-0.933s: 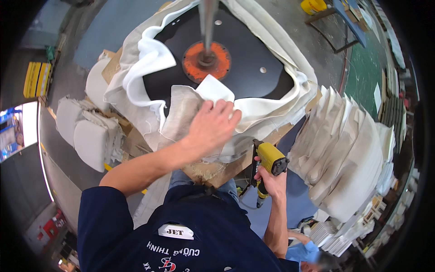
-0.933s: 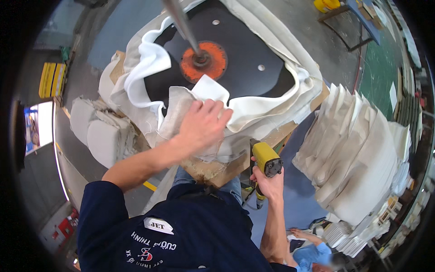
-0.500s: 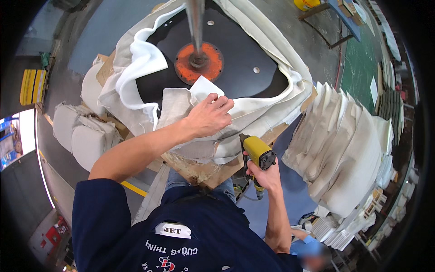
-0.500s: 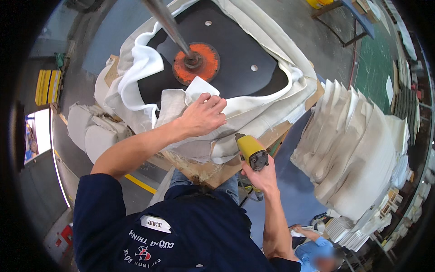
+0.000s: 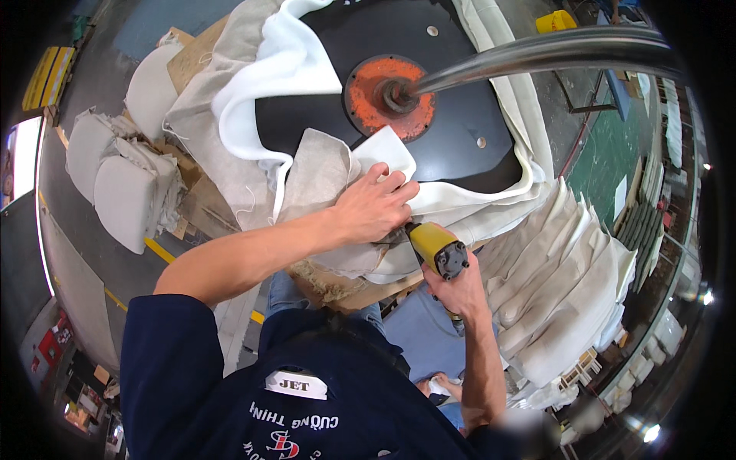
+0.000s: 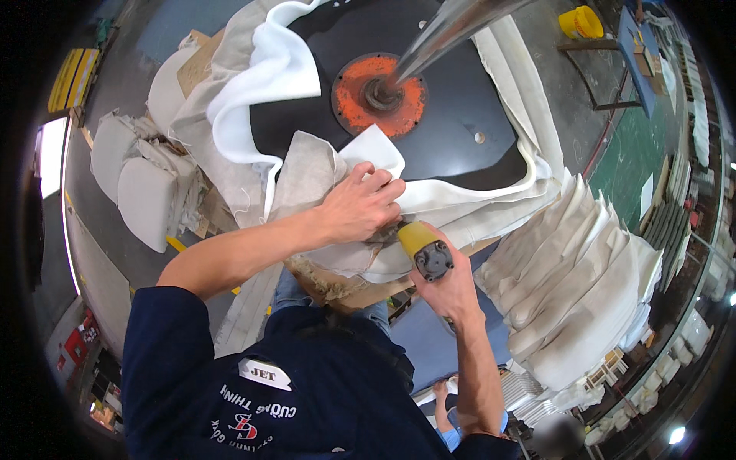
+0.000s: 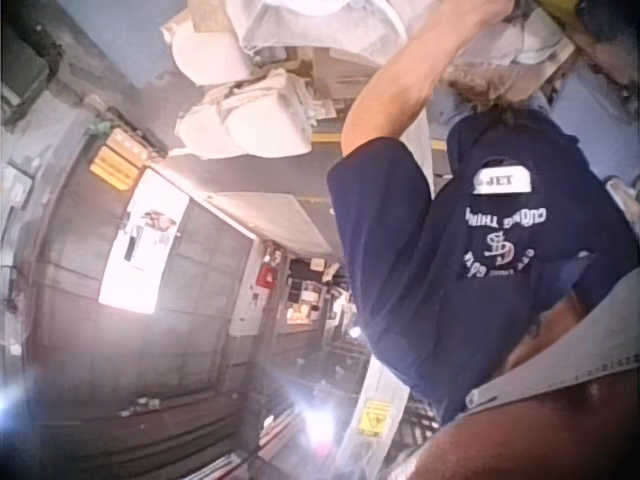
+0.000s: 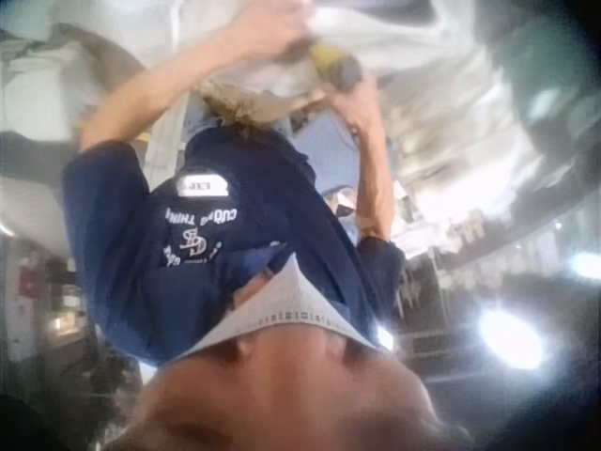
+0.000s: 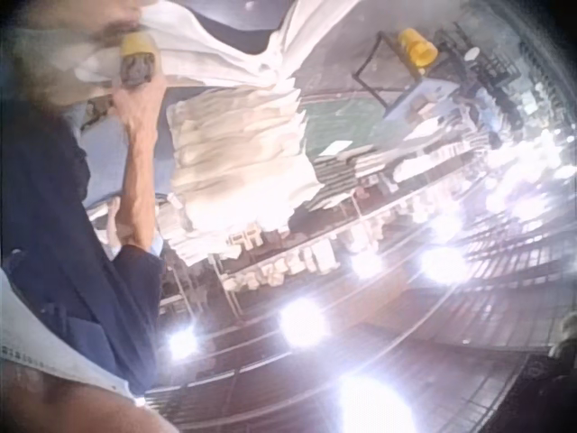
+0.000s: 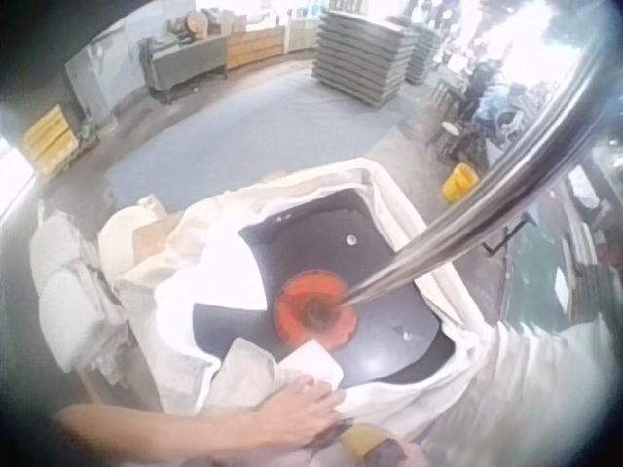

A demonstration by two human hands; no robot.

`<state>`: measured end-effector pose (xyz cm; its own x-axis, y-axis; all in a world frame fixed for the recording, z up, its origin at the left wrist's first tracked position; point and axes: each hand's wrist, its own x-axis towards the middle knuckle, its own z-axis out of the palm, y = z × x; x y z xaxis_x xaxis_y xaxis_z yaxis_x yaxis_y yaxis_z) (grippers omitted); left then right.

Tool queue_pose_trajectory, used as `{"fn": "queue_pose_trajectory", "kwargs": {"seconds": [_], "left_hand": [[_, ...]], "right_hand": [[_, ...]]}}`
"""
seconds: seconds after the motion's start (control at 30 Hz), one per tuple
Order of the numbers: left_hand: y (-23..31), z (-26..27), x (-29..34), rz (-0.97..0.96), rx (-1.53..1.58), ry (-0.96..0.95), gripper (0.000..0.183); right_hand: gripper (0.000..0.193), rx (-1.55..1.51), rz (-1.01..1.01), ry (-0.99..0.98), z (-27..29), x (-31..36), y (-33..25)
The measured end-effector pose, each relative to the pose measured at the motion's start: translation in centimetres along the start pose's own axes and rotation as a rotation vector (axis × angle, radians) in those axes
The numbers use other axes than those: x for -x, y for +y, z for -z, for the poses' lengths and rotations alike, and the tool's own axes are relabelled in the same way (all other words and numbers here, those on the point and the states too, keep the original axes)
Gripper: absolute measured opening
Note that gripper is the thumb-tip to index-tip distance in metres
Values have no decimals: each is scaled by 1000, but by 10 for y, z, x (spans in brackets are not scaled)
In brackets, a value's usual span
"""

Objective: The person stretches white fabric over a black seat base and uses a yellow pneumatic staple gun to secure the fabric around the edges. They repeatedly pull and staple the fabric, then flip the seat to inspect the finished side before placing it on a nearby table.

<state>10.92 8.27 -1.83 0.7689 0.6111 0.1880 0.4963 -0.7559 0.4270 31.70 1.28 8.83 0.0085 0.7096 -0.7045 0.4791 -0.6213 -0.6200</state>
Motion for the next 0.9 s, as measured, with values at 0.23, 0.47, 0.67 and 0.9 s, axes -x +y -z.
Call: {"fn": "queue_pose_trajectory", "kwargs": {"seconds": [0.23, 0.47, 0.67, 0.9], "left_hand": [[1, -1, -1, 59, -25, 37, 16], [-3, 0, -7, 88, -28, 69, 22], [8, 3, -8, 120, -43, 52, 21], [22, 7, -13, 141, -90, 44, 21]], "right_hand": [[60, 76, -5, 32, 7, -19, -5], [54, 65, 34, 90, 8, -11, 3], [33, 127, -115, 78, 25, -18, -21], [29, -14, -54, 132, 37, -17, -16]]}}
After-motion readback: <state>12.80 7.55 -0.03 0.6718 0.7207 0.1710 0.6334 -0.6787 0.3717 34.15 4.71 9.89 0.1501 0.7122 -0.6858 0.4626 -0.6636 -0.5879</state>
